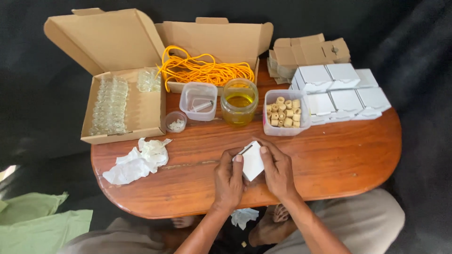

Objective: Assembling car perfume diffusers by wiping bottles, threading strings through wooden caps, and packaging them into small boxes.

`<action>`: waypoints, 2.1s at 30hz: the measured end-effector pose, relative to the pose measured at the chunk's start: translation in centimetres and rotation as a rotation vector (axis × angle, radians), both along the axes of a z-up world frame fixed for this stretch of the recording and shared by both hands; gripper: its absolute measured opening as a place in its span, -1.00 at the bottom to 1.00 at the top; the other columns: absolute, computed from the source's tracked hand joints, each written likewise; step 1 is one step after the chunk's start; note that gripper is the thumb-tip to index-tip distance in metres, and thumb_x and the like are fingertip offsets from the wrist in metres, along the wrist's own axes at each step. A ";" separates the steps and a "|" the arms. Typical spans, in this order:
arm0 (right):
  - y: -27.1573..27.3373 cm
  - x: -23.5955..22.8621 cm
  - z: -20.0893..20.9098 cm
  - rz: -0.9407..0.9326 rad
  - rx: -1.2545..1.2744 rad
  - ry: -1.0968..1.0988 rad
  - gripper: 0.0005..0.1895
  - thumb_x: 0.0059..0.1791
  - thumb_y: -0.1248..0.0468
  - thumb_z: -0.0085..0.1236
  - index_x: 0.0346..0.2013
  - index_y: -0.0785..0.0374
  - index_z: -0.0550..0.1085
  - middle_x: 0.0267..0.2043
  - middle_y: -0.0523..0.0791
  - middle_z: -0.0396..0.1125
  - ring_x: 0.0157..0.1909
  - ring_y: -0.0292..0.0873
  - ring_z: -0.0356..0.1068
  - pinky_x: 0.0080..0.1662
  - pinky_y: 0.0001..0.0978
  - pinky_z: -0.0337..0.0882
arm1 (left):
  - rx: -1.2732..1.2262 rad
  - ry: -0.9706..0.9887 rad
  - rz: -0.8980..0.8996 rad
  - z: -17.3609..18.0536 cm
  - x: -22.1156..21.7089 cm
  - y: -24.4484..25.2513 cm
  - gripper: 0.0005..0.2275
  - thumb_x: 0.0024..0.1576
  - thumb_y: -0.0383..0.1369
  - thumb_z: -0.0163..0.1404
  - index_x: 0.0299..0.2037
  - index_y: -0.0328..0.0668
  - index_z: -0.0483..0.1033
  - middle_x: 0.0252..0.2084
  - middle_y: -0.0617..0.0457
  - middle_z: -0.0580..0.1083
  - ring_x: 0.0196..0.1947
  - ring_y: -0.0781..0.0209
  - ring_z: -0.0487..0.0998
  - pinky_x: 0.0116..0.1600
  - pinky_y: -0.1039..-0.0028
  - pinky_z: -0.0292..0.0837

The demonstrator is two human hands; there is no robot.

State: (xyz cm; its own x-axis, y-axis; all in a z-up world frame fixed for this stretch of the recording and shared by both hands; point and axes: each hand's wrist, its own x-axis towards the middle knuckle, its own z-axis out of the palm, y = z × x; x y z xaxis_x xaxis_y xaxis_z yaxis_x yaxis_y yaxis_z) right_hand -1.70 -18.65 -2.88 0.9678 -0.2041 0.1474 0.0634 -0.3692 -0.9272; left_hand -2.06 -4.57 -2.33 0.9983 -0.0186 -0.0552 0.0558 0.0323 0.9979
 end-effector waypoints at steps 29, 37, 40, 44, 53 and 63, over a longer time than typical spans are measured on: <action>0.3 0.7 0.6 0.104 0.070 0.027 -0.49 0.04 0.03 0.06 0.21 0.21 0.45 0.16 -0.10 0.46 0.17 -0.20 0.44 0.17 -0.39 0.37 | -0.271 -0.143 -0.060 -2.3 0.9 0.9 -0.69 0.27 -0.31 -0.02 0.16 -0.28 0.35 0.13 -0.10 0.50 0.11 0.16 0.54 0.20 0.40 0.47; 0.0 0.5 -0.3 0.016 0.332 0.073 -0.32 -0.08 0.15 0.30 0.31 0.19 0.33 -0.13 -0.12 0.47 -0.18 -0.29 0.44 -0.20 -0.49 0.44 | -0.297 -0.091 0.063 -3.9 0.2 0.5 -0.59 0.13 -0.40 0.14 0.18 -0.26 0.34 0.06 -0.14 0.50 -0.05 0.19 0.58 -0.05 0.45 0.59; -0.3 0.5 -0.2 0.072 0.354 0.115 -0.32 -0.13 0.16 0.39 0.23 0.20 0.36 -0.10 -0.14 0.48 -0.18 -0.34 0.43 -0.24 -0.54 0.40 | -0.303 -0.126 0.072 -5.1 0.3 0.8 -0.55 0.12 -0.38 0.15 0.19 -0.20 0.29 0.11 -0.14 0.44 -0.05 0.21 0.54 -0.11 0.48 0.55; -0.8 0.1 -1.8 0.108 0.610 0.010 -0.45 -0.09 0.28 0.37 0.15 0.30 0.38 0.13 -0.04 0.43 0.06 -0.23 0.42 0.02 -0.43 0.44 | -0.420 -0.132 -0.068 -7.0 0.4 1.1 -0.51 0.12 -0.33 0.20 0.19 -0.20 0.24 0.00 -0.10 0.49 -0.09 0.22 0.54 -0.08 0.47 0.46; -7.6 -2.3 -0.5 -0.309 0.789 -0.046 -0.44 -0.05 0.13 0.16 0.22 0.24 0.43 0.14 -0.07 0.37 0.01 -0.12 0.41 -0.06 -0.33 0.42 | -0.328 -0.043 -0.056 -4.9 0.4 0.0 -0.72 0.17 -0.31 0.07 -0.07 -0.45 0.53 -0.16 -0.20 0.64 -0.32 0.09 0.71 -0.23 0.41 0.64; -22.3 0.6 2.8 -0.316 0.822 0.161 -0.66 0.06 0.15 0.10 0.12 0.13 0.43 -0.13 -0.14 0.48 -0.23 -0.24 0.47 -0.35 -0.40 0.46 | -0.266 -0.086 -0.066 -4.1 0.3 -0.7 -0.84 0.19 -0.47 0.01 -0.19 -0.46 0.61 -0.27 -0.18 0.66 -0.33 0.09 0.71 -0.21 0.38 0.71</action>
State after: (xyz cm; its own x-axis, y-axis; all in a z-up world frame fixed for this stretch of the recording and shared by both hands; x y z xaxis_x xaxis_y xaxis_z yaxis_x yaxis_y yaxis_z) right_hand -1.07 -40.93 -0.04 0.8446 -0.4461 -0.2960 -0.0826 0.4377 -0.8953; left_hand -1.75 -5.22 -6.42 0.9952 -0.0865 0.0452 -0.0180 0.2924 0.9561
